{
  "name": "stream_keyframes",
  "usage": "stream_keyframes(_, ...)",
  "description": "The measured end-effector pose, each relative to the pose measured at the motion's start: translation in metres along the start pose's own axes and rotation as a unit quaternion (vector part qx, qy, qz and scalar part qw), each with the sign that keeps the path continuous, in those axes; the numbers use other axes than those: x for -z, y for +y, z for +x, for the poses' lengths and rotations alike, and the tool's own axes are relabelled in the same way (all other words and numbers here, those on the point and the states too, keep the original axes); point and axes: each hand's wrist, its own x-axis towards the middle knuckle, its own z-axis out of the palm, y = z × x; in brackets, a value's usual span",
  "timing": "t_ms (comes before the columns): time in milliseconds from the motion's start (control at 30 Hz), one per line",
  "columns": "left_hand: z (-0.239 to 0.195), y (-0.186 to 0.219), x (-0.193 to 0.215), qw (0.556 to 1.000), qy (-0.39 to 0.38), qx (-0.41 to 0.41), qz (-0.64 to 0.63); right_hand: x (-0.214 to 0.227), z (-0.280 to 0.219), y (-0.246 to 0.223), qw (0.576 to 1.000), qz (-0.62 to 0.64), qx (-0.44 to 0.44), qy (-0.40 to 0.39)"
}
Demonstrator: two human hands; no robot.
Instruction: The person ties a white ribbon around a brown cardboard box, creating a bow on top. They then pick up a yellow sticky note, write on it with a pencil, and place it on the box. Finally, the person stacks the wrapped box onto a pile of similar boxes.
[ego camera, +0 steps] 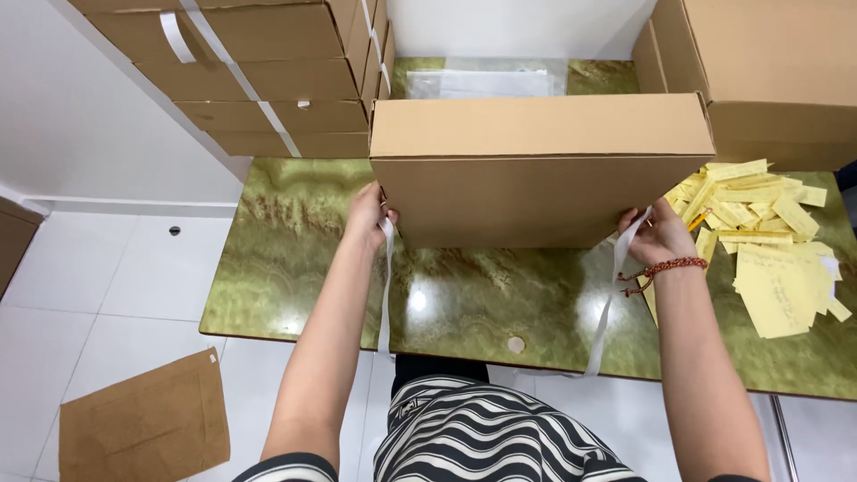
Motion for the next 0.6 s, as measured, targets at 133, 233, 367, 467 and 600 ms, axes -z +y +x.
stream_keyframes(133,-0.039,-0.012,-0.008,0.996,0.044,-0.055,-0.050,0.018,0.017,0.015,1.000,0.001,0.016,0.012)
stream_keyframes(233,-0.066,-0.033,-0.014,0.982,0.081,-0.075,-0.156,0.019,0.007,0.047,0.998,-0.008,0.047,0.041)
stream_keyframes(367,-0.083,-0.070,-0.023,0.972,0.084,-0.070,-0.207,0.011,0.000,0.100,0.997,-0.066,0.016,0.028)
stream_keyframes(467,-0.063,-0.104,-0.022,0.972,0.068,-0.071,-0.215,-0.005,-0.020,0.126,0.999,-0.033,-0.017,0.023)
stream_keyframes(600,-0.072,-0.108,-0.025,0.973,0.046,-0.030,-0.224,-0.005,-0.021,0.152,0.997,-0.073,0.000,0.016)
